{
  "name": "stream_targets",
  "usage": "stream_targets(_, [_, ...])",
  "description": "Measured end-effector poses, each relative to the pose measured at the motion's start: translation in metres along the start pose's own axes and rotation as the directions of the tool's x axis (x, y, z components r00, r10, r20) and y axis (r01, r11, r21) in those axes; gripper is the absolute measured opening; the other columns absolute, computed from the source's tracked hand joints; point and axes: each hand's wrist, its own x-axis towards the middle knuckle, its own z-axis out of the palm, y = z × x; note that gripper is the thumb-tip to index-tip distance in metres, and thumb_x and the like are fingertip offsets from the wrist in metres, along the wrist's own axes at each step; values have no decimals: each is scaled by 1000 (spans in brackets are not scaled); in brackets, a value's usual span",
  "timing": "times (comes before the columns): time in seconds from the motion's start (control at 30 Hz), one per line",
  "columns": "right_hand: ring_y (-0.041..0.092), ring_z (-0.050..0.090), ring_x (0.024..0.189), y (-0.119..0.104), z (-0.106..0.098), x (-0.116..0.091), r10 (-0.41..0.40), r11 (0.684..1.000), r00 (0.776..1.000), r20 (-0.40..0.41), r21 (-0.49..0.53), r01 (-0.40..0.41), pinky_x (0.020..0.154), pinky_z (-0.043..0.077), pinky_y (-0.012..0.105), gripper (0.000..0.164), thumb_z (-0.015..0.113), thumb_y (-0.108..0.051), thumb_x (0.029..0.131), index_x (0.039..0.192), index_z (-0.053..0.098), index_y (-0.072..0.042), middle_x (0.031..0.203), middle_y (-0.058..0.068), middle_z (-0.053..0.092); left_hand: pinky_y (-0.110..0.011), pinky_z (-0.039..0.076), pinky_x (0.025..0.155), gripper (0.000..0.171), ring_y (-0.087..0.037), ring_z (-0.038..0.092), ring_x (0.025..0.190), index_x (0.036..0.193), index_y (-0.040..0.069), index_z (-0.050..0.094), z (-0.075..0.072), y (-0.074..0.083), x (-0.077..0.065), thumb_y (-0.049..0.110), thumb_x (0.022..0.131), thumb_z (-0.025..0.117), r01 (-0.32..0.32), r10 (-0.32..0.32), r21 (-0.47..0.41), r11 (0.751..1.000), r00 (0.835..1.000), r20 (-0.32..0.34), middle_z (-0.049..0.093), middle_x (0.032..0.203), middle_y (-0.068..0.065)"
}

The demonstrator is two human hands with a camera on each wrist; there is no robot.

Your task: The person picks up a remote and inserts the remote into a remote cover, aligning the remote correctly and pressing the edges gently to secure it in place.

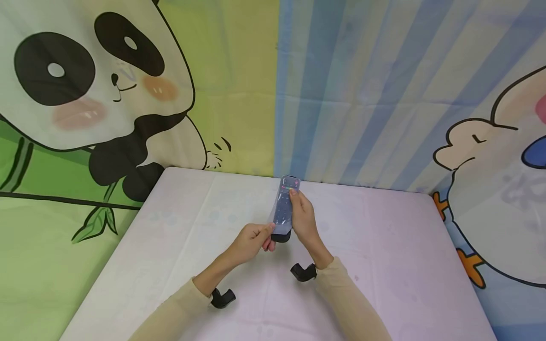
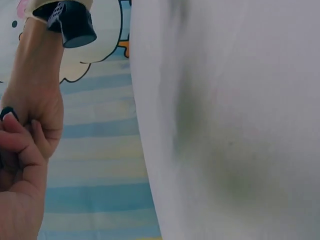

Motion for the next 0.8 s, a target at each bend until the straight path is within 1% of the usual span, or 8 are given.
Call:
stream_targets(0.1, [15, 60, 60, 0, -3, -1, 52, 998, 998, 44, -31, -51, 50, 52, 30, 52, 40, -46, 108, 114, 58, 3, 75, 10, 59, -24, 38, 51, 63, -12, 54, 58, 58, 7, 59, -9, 2, 1, 44, 107, 44, 19, -27, 128, 992, 998, 61, 63, 59, 4])
stream_targets(0.17, [16, 61, 60, 1, -3, -1, 69, 997, 995, 66, -33, -67, 50, 52, 31, 55, 40, -49, 107, 112, 58, 3, 76, 11, 59, -25, 39, 49, 59, -11, 54, 56, 62, 11, 61, -16, 4, 3, 46, 106, 45, 5, -17, 190, 982, 998, 63, 62, 58, 6])
stream_targets(0.23, [17, 62, 61, 0, -3, -1, 73, 997, 994, 82, -26, -71, 51, 53, 31, 56, 41, -49, 106, 112, 57, 4, 77, 11, 60, -24, 43, 50, 47, -9, 55, 59, 76, 14, 64, -21, 6, 5, 45, 107, 46, -50, 45, 272, 961, 999, 25, 62, 66, 9])
stream_targets(0.3, [17, 64, 61, -2, -2, -1, 86, 996, 991, 99, -16, -85, 51, 54, 32, 56, 41, -49, 106, 113, 57, 4, 76, 11, 62, -25, 48, 56, 33, -8, 57, 69, 95, 12, 63, -26, 6, 7, 38, 107, 47, -147, 160, 368, 918, 987, -4, 64, 85, 6])
stream_targets(0.4, [16, 65, 62, -2, 0, -2, 121, 992, 986, 112, 26, -125, 52, 55, 31, 53, 39, -44, 108, 112, 57, 5, 77, 9, 63, -24, 53, 69, 20, -10, 57, 89, 119, 9, 58, -31, 4, 9, 22, 107, 48, -298, 344, 471, 830, 939, -11, 58, 113, -1])
stream_targets(0.5, [13, 63, 62, -1, 1, -3, 155, 980, 982, 109, 112, -167, 53, 54, 27, 49, 38, -39, 109, 109, 55, 7, 78, 8, 61, -23, 52, 77, 25, -15, 56, 100, 127, 5, 57, -33, 2, 10, 7, 102, 54, -412, 465, 512, 753, 885, 28, 53, 127, -7])
stream_targets(0.67, [11, 63, 64, 0, 3, -4, 236, 938, 965, 117, 233, -258, 54, 53, 24, 48, 41, -38, 109, 112, 54, 8, 80, 6, 62, -22, 49, 89, 51, -21, 52, 117, 132, 3, 55, -32, -6, 14, 0, 85, 76, -489, 562, 617, 616, 822, 90, 49, 133, -11])
stream_targets(0.8, [11, 66, 63, -1, 6, -8, 351, 882, 924, 154, 278, -381, 56, 54, 23, 49, 43, -41, 108, 115, 55, 7, 78, 5, 67, -26, 44, 101, 55, -27, 44, 128, 129, 6, 59, -33, -7, 17, 4, 80, 84, -516, 600, 657, 550, 791, 119, 47, 139, -12])
